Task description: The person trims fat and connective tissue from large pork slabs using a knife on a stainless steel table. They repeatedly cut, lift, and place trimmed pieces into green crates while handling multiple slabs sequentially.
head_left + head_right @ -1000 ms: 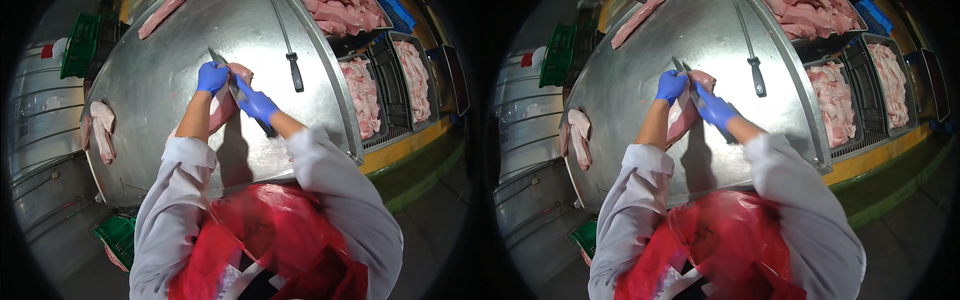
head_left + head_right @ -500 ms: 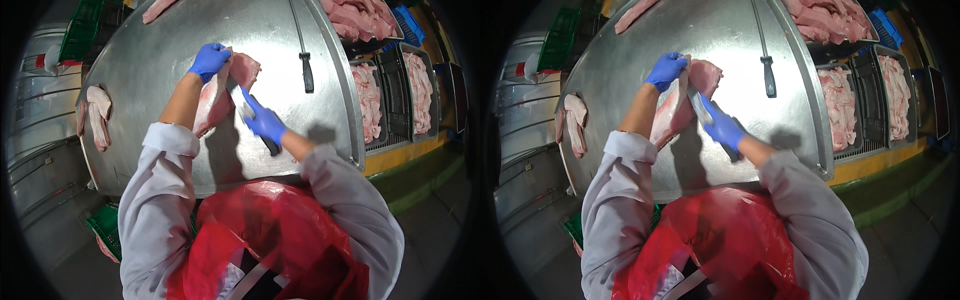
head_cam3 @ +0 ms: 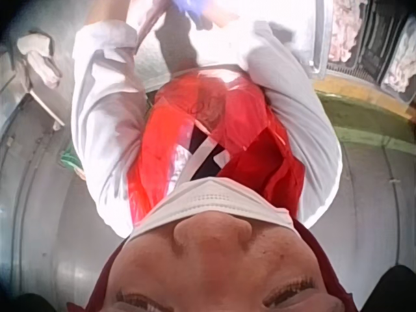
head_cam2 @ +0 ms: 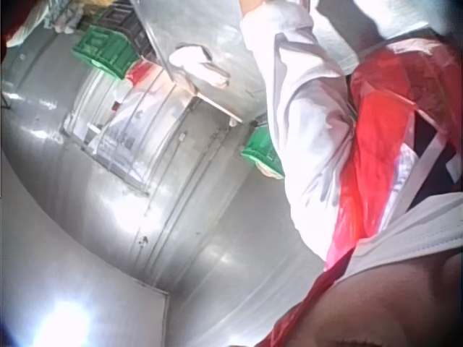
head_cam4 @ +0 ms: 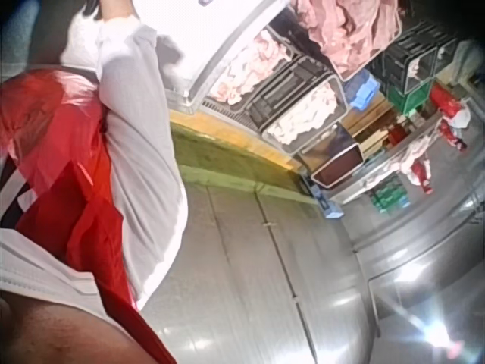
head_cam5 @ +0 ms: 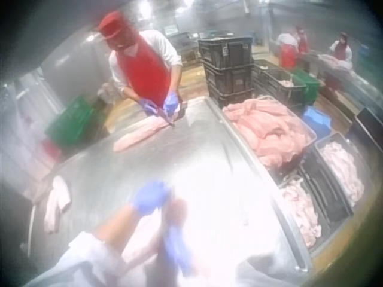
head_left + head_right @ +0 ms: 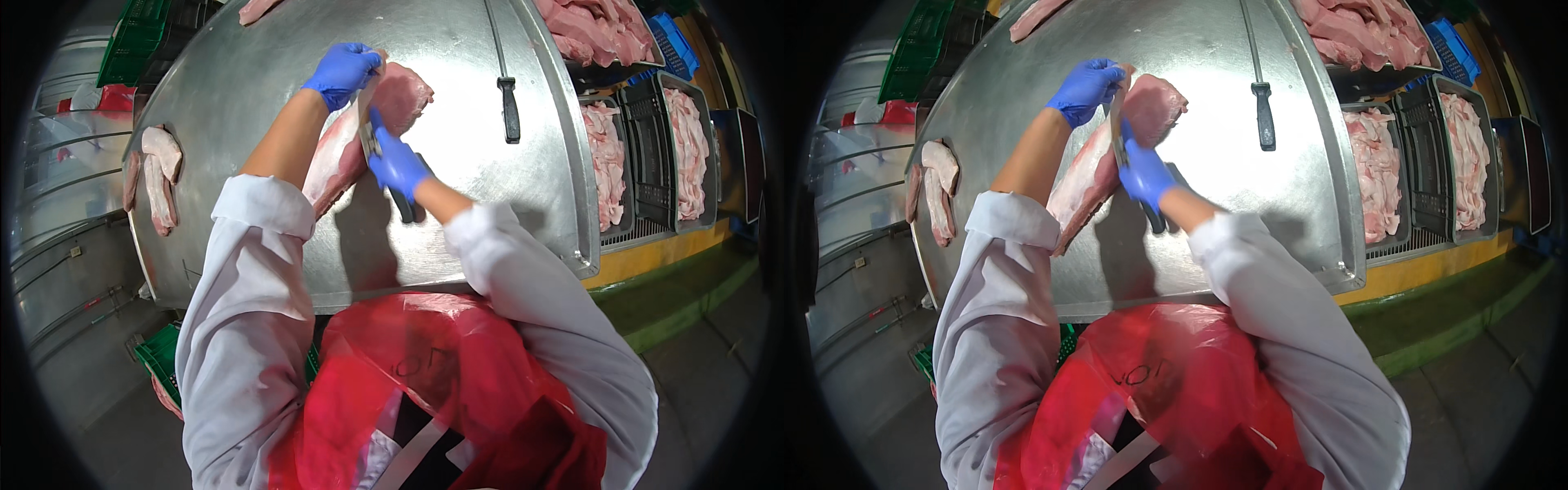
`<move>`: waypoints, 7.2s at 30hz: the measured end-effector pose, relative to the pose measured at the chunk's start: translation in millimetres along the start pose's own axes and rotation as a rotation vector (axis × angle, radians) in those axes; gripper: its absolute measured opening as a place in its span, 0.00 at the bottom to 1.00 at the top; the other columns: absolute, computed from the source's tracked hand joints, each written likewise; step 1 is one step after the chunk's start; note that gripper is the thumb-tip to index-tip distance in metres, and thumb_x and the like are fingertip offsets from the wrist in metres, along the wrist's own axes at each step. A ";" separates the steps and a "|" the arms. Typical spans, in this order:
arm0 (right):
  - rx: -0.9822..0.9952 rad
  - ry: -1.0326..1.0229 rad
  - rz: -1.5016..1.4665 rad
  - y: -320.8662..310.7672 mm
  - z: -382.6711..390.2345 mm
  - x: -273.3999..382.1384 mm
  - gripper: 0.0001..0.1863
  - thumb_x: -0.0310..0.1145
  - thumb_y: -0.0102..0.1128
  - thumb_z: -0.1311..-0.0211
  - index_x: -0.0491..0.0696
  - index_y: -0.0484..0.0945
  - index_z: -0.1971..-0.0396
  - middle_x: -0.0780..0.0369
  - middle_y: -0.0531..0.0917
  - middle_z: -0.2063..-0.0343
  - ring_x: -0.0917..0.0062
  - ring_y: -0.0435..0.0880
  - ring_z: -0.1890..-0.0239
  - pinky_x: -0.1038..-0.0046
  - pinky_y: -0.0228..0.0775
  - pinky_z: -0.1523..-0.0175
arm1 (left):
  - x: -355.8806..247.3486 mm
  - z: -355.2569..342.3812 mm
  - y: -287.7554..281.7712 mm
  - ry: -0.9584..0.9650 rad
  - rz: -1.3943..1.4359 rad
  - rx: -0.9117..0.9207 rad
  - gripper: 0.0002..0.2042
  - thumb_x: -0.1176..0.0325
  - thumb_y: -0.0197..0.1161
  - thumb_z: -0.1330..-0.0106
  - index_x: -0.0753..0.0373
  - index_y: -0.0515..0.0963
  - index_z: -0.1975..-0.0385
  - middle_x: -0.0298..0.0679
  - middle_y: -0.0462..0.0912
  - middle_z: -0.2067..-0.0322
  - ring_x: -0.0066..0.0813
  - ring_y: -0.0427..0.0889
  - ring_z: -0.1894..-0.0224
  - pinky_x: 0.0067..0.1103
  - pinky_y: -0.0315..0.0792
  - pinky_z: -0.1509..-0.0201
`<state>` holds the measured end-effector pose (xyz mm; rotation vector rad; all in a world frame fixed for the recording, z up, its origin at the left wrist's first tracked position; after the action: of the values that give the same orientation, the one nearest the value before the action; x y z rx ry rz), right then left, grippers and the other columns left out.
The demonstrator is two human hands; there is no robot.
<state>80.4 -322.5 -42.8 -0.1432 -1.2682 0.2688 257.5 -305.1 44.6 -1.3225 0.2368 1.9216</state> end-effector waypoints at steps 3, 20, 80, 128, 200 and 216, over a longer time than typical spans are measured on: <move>-0.004 -0.134 -0.060 27.7 73.3 -17.4 0.47 0.31 0.50 0.37 0.62 0.33 0.24 0.43 0.81 0.52 0.58 0.86 0.73 0.60 0.79 0.60 | -2.1 1.5 -15.5 0.027 0.085 -0.025 0.04 0.72 0.60 0.35 0.65 0.79 0.68 0.32 0.77 0.75 0.16 0.71 0.76 0.14 0.63 0.73; -0.164 -0.262 0.094 72.0 -3.1 36.0 0.40 0.29 0.50 0.37 0.50 0.44 0.26 0.43 0.82 0.69 0.54 0.85 0.71 0.59 0.77 0.65 | -36.8 52.0 -52.9 0.176 0.025 0.014 0.07 0.68 0.61 0.35 0.64 0.79 0.66 0.33 0.77 0.72 0.19 0.70 0.73 0.20 0.66 0.69; 0.339 -0.138 -0.493 313.4 72.7 97.8 0.48 0.27 0.56 0.41 0.60 0.42 0.24 0.60 0.78 0.77 0.78 0.78 0.80 0.73 0.74 0.75 | -153.3 343.5 -113.6 0.665 0.240 0.057 0.08 0.69 0.58 0.33 0.68 0.75 0.61 0.40 0.77 0.70 0.21 0.71 0.71 0.19 0.67 0.66; 0.324 0.546 -0.097 -10.5 120.9 83.9 0.46 0.19 0.56 0.41 0.64 0.50 0.25 0.59 0.83 0.69 0.81 0.77 0.80 0.75 0.74 0.73 | 243.5 244.1 -98.7 0.251 -0.439 -0.565 0.34 0.49 0.75 0.53 0.69 0.72 0.52 0.52 0.77 0.59 0.51 0.77 0.60 0.39 0.72 0.54; 0.522 0.183 0.303 189.6 54.3 97.0 0.42 0.29 0.49 0.38 0.57 0.43 0.25 0.50 0.84 0.74 0.65 0.83 0.79 0.63 0.79 0.60 | 42.2 336.8 -173.8 0.565 1.290 -0.037 0.10 0.71 0.57 0.31 0.70 0.76 0.56 0.38 0.75 0.67 0.20 0.69 0.72 0.15 0.63 0.72; 0.287 0.081 0.303 57.3 43.6 78.8 0.46 0.32 0.58 0.41 0.65 0.46 0.25 0.49 0.85 0.72 0.56 0.86 0.72 0.62 0.77 0.59 | 309.4 997.3 -139.6 -0.985 -0.535 -1.544 0.13 0.66 0.64 0.36 0.70 0.77 0.59 0.40 0.80 0.68 0.30 0.78 0.61 0.27 0.72 0.56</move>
<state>53.3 -247.5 28.1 -0.0982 -1.1130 0.6956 -407.4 484.0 257.0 -0.7715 -2.1575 1.8657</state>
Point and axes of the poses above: each hand's wrist, its own z-axis away from the middle knuckle, its own y-axis out of the palm, x = y × z, the point moved 5 cm from there along -z, towards the middle knuckle
